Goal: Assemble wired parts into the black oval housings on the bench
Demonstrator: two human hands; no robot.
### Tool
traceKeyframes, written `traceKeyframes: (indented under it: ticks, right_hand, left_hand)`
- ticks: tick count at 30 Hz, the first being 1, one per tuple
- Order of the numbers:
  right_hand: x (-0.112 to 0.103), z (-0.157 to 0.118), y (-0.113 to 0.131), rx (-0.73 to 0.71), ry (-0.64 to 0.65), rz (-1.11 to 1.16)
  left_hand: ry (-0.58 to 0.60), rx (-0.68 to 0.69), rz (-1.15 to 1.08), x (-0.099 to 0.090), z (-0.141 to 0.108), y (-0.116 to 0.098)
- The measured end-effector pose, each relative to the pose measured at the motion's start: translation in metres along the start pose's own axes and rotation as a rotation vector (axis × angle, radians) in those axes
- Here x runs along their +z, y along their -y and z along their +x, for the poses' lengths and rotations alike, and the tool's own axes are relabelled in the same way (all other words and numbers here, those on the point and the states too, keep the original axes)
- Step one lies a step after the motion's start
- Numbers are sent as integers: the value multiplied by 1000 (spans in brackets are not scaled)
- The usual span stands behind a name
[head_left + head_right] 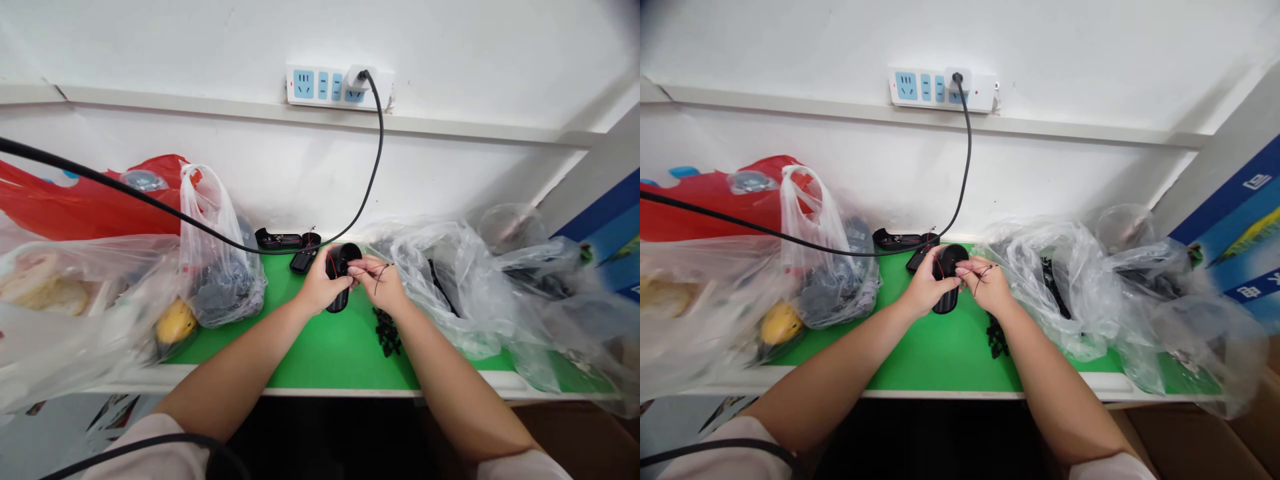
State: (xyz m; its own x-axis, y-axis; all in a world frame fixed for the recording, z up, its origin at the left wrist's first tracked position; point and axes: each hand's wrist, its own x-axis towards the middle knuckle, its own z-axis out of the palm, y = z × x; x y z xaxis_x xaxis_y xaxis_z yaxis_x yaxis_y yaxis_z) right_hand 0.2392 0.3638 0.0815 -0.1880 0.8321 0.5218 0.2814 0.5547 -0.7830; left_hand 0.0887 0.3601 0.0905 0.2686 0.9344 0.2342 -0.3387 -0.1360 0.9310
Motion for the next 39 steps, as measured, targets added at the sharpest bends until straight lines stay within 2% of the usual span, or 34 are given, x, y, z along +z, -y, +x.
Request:
traceKeyframes:
  ticks: [6,11,14,19,27,31,34,36,39]
  right_hand:
    - [2,0,-1,-37,-19,-47]
    - [5,-1,-8,-23,-35,-55]
    - [8,-1,-12,11,-49,13]
    - [11,-1,-12,102,-30,232]
    - [8,1,-7,125,-72,213]
    - [16,0,-5,208,-173,208]
    - [21,-1,-2,340,-240,332]
    - [22,0,-1,418,-195,434]
    - [18,2,0,460,-112,480]
  left_hand:
    - [13,42,15,-1,1,4]
    - [-32,81,156,-4,1,7]
    - [-47,94,210,-7,1,7]
    - [-12,88,149,-7,0,6]
    - [7,-5,99,-4,-2,1]
    - [-38,9,105,-3,-1,2]
    - [-59,5,88,-2,-1,2]
    - [-57,-59,36,-1,-1,0]
    - [-53,-175,-72,0,-2,-2]
